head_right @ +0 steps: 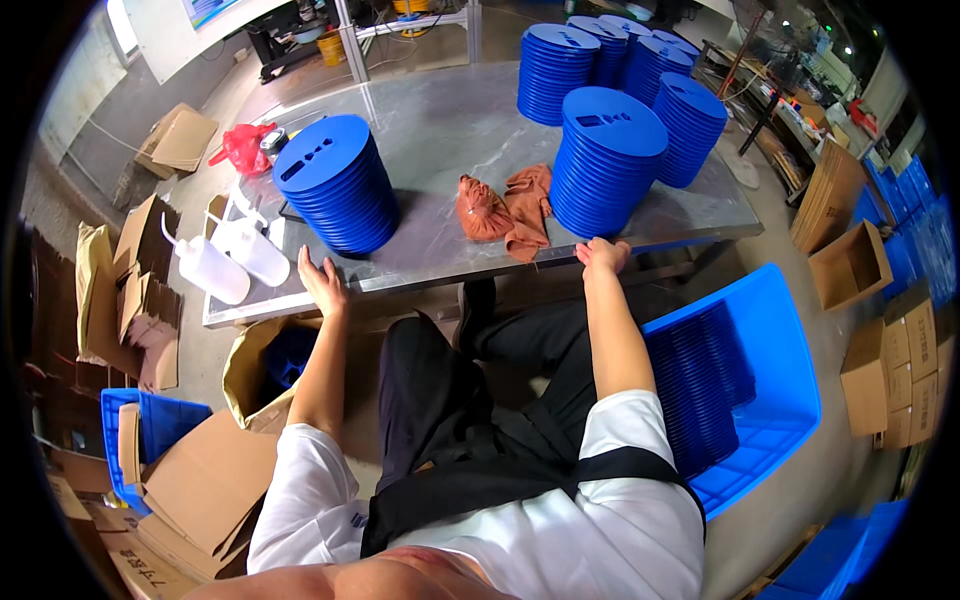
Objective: The person takes blue plastic reels from a bin, wipes each one with a cloth, and stacks the cleaned reels on a table.
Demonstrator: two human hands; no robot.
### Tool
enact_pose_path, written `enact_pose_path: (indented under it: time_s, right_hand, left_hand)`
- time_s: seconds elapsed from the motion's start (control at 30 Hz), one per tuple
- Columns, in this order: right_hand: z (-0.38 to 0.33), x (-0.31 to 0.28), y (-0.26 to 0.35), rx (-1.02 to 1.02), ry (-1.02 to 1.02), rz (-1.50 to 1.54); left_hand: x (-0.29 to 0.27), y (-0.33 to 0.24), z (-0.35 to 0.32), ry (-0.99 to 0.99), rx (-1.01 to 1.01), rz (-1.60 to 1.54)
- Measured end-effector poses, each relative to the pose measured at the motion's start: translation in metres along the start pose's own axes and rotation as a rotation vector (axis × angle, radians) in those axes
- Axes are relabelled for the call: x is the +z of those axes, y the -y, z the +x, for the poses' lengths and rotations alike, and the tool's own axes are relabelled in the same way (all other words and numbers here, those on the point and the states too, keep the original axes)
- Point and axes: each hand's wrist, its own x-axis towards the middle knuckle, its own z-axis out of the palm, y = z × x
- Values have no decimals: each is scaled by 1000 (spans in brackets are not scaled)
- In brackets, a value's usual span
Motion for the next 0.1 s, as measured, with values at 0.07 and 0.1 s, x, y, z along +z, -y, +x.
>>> enact_pose_path:
  time_s: [0.07, 0.1]
  right_hand:
    - [-18, 2, -18, -393, 138, -251]
    - [-46, 7, -36, -589, 210, -373]
  left_hand:
    - [-10, 5, -14, 30, 61, 34]
    - [-19, 7, -27, 46, 90, 55]
